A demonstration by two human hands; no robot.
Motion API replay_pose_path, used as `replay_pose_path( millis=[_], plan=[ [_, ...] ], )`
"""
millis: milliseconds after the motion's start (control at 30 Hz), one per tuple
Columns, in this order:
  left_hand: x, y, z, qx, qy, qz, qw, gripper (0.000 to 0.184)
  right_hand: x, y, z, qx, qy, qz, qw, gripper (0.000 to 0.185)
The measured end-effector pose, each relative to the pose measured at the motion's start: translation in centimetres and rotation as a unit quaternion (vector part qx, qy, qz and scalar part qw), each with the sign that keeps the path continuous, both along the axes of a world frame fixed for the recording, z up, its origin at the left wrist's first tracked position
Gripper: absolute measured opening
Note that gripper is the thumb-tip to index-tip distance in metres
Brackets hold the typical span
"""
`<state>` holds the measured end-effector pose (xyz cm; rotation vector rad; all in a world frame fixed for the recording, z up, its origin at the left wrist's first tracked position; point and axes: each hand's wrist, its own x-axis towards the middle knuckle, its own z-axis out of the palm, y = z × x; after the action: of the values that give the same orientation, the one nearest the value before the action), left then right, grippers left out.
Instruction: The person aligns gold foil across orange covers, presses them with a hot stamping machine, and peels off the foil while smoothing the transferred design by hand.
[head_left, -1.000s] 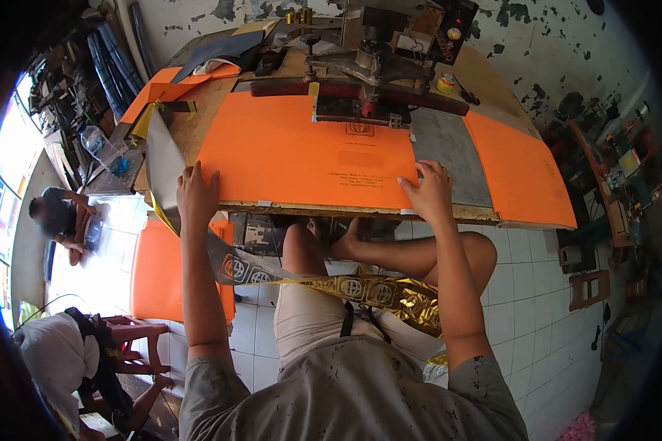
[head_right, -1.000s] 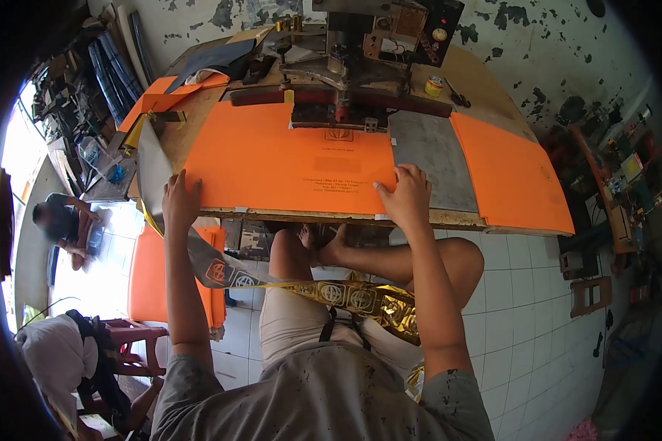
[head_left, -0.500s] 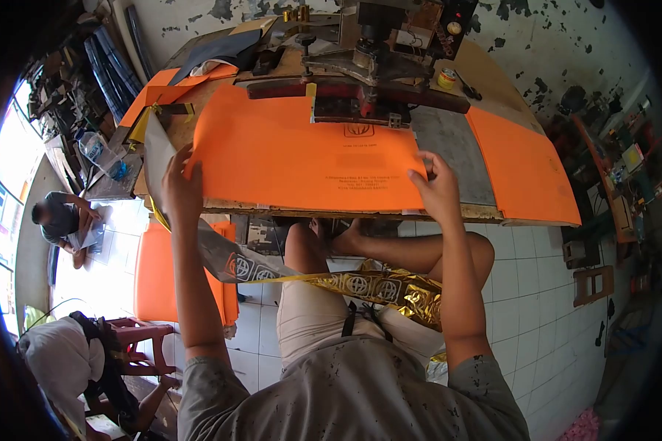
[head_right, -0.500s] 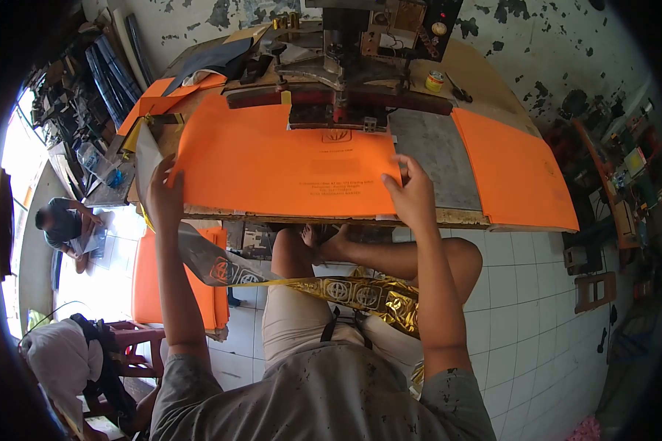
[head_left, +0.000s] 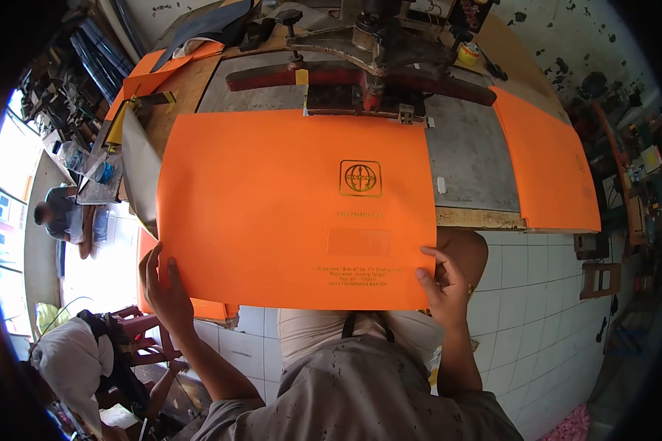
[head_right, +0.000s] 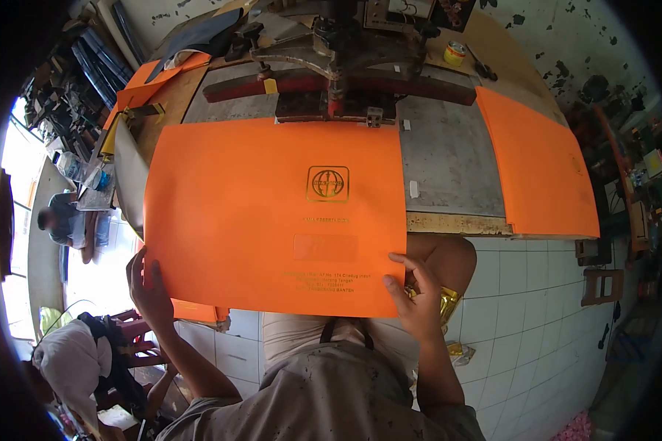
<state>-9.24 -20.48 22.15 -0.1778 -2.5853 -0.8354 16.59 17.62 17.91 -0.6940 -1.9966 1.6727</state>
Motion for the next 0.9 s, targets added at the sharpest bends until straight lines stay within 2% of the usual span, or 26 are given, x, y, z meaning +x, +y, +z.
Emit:
replay_pose_path(
  millis=[33, 133, 233, 300, 367, 600, 900],
  plan=[
    [-0.1, 0.2, 0.1, -0.013, -0.007, 0.008, 1.0, 0.032, 0.0, 0.1, -0.3, -0.012, 0.006, 0.0, 1.0, 0.035],
    [-0.7, 2.2, -0.2, -0.085, 0.121, -0.004, 0.989, 0.035, -0.1, 0.2, -0.8, -0.044, 0.017, -0.001, 0.999, 0.037],
    [-0.1, 8.5, 0.4, -0.031, 0.055, -0.134, 0.989, 0.049, -0.2, -0.1, -0.2, -0.061, 0.011, -0.004, 0.998, 0.038],
    [0.5, 12.3, 0.4, -0.084, 0.027, -0.252, 0.964, 0.058, -0.3, -0.3, -0.3, -0.055, 0.009, -0.005, 0.998, 0.038],
    [0.2, 14.8, -0.7, -0.077, 0.015, -0.309, 0.948, 0.058, -0.4, -0.2, -0.9, -0.039, 0.019, -0.005, 0.999, 0.038],
    [0.8, 17.0, -1.1, -0.154, 0.019, -0.299, 0.942, 0.054, 0.2, 0.1, -1.4, -0.027, 0.017, 0.0, 0.999, 0.037],
    [1.1, 20.4, -0.4, -0.153, 0.018, -0.346, 0.925, 0.063, -0.1, 0.3, -1.3, -0.009, -0.016, 0.01, 1.0, 0.036]
  ],
)
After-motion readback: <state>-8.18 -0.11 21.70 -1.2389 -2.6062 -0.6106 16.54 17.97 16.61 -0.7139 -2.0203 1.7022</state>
